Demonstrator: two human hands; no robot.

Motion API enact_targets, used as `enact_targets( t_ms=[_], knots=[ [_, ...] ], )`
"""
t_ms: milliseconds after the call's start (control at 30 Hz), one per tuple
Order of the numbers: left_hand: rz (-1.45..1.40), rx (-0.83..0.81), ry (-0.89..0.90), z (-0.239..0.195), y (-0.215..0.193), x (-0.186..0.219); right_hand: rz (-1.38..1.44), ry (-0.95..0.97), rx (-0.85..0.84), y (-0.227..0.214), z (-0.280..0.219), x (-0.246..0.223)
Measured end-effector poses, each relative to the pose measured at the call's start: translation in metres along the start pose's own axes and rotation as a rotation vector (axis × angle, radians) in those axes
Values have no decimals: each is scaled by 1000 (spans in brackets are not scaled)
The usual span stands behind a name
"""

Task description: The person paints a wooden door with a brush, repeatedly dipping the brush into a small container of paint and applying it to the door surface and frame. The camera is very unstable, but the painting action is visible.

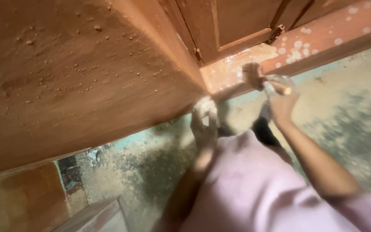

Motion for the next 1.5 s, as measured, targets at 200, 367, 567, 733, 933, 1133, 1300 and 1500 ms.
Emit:
enact_targets(
  t_ms=[200,367,567,733,933,1133,1300,1500],
  knots=[
    [29,-62,23,5,16,5,-403,-278,-282,75,-7,-58],
    [53,-88,-20,11,29,0,-244,-266,-261,78,5,-50],
    [67,-74,-67,20,45,-5,-95,0,-30,-21,46,11],
    [48,-68,-120,24,63,-16,-504,-155,68,-82,48,-1],
    [171,-4,-35,33,82,-21,-557,-265,-231,-22,47,-12],
    [199,23,-66,18,75,-31,-415,-572,-546,53,25,-23],
    [192,41,-56,9,66,-27,-583,-507,-591,34,41,21],
    [168,63,-66,-3,54,-29,-783,-448,-466,-52,50,63]
  ],
)
Point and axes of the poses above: each hand's wrist, its own z-axis towards the middle knuckle, its own y-axis out of the palm, x = y × z, the point moved 9 cm from there along z, towards the middle knuckle, and after that the axes turned 15 degrees about -x, right-handed, at the moved point
